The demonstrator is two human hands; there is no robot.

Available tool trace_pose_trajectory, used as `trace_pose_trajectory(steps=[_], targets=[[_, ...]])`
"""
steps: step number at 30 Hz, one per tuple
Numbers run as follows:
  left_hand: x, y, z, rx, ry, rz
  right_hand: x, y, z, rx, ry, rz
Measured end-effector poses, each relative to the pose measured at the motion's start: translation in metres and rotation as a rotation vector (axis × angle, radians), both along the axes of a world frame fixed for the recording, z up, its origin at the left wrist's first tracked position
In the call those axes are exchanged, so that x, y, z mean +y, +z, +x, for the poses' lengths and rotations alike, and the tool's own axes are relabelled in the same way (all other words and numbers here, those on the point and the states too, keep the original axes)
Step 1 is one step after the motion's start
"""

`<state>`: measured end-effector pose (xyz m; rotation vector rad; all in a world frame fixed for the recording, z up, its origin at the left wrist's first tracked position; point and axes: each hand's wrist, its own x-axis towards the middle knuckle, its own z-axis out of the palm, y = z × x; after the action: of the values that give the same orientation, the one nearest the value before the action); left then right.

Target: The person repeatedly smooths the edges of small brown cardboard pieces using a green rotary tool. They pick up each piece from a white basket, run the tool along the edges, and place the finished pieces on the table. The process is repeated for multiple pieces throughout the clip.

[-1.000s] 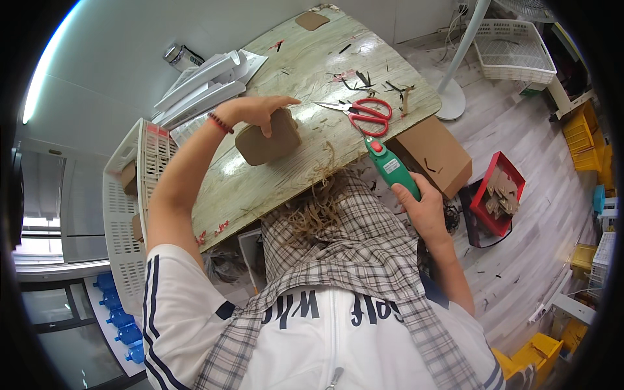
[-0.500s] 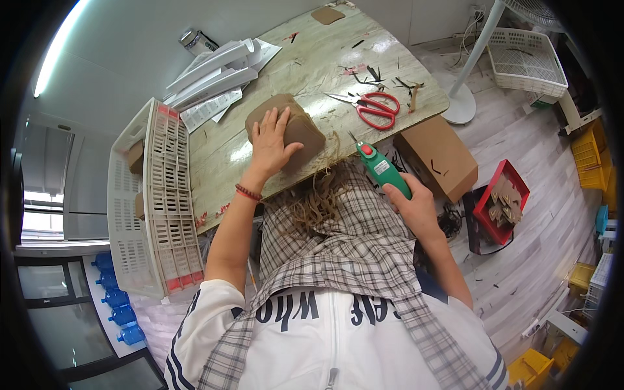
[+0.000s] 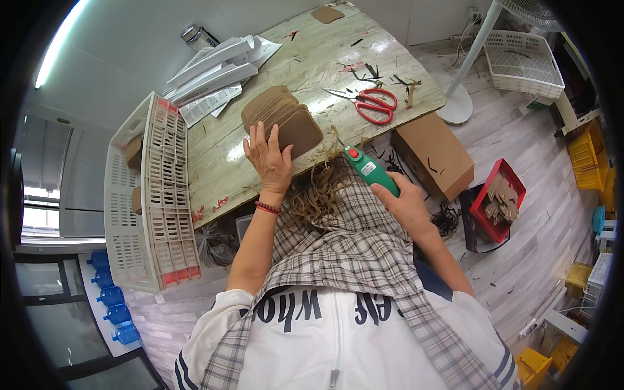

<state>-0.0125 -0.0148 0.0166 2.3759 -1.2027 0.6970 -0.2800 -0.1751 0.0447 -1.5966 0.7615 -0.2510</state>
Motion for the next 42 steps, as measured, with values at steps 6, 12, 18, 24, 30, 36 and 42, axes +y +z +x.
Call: trace_pose_trajectory(steps=[6,12,18,24,30,36,42], targets=[[0.000,0.015,-0.009,0.050,0.006,-0.129,0.006,-0.013,0.000,-0.001,0.019,-0.084],[0.009,0.013,-0.020,0.556,0.046,-0.240,0.007,-0.014,0.003,0.028,0.051,-0.063],[-0.002,0.014,-0.029,1.468,-0.109,-1.201,0.009,-0.011,0.009,0.000,0.054,-0.052],[-0.026,0.005,-0.039,1.729,-0.286,-1.542,0.011,0.012,0.014,-0.076,0.035,0.034],[-0.046,0.010,-0.046,1.831,-0.350,-1.730,0.008,0.032,0.014,-0.126,0.029,0.114],[-0.055,0.014,-0.057,1.882,-0.358,-1.734,0.011,0.037,0.016,-0.134,0.008,0.127],[-0.057,0.010,-0.065,1.880,-0.352,-1.689,0.013,0.039,0.015,-0.127,-0.008,0.109]])
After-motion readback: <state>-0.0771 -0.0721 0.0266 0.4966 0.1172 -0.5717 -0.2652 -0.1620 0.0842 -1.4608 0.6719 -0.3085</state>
